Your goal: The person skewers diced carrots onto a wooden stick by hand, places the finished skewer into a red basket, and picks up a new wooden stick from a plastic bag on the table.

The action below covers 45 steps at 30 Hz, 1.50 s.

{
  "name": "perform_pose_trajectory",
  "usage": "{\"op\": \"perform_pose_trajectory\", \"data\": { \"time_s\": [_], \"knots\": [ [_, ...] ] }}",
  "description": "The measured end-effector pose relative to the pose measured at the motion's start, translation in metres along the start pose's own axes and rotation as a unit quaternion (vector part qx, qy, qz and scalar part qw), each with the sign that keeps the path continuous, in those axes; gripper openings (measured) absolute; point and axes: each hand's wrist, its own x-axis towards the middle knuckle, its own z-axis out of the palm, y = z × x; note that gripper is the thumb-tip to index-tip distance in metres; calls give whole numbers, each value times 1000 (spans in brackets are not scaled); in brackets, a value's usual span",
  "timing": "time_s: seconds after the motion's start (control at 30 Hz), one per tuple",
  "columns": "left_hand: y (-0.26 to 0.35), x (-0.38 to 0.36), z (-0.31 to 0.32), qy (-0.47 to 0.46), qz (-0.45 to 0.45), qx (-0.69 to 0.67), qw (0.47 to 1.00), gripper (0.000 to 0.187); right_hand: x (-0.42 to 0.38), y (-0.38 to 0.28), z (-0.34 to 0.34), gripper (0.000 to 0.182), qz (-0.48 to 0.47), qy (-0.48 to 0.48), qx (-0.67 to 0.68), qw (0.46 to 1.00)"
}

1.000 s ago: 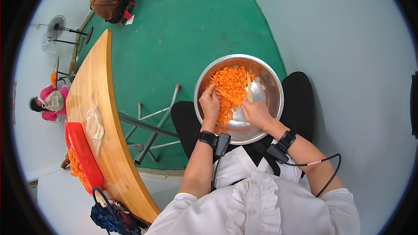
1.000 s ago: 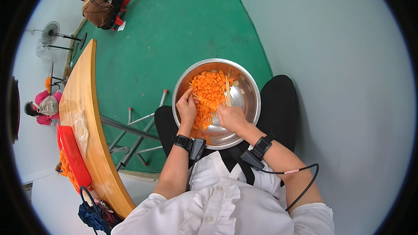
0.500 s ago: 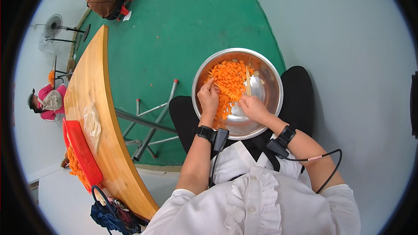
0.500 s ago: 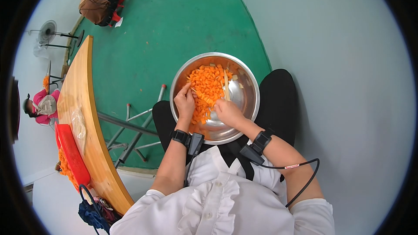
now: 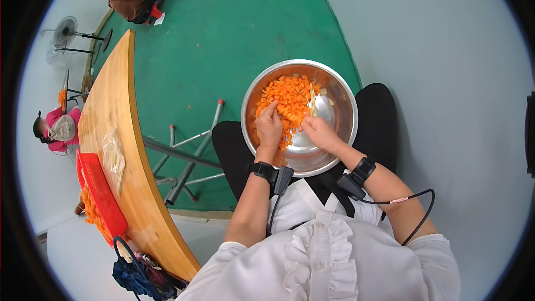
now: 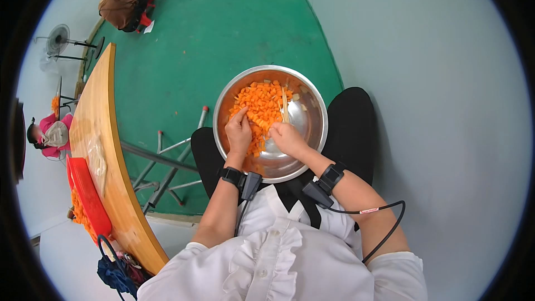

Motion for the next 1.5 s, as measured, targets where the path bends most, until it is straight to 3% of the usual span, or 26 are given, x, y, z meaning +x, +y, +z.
{"op": "perform_pose_trajectory", "data": {
  "time_s": [0.3,0.4,0.5,0.6,1.0,1.1,1.23,1.5],
  "knots": [
    [-7,-2,-2,-81,-41,-85,992,36,-2,-6,-2,22,-36,46,-152,987],
    [0,2,-6,-47,-30,-73,996,37,-1,-11,-3,22,-66,56,-151,985],
    [14,4,-2,51,-61,-115,990,36,1,-10,-6,23,-55,114,-137,982],
    [12,11,-9,73,-1,18,997,30,2,-9,-13,23,-13,193,-104,976],
    [26,64,16,14,131,142,981,20,14,-4,-13,25,1,180,-149,972],
    [28,68,26,-19,88,194,977,17,13,-3,-14,25,4,178,-163,970],
    [26,63,35,17,65,196,978,12,13,-5,-15,25,16,183,-158,970],
    [20,58,32,53,55,121,990,12,12,-6,-14,25,5,198,-144,970]
  ]
}}
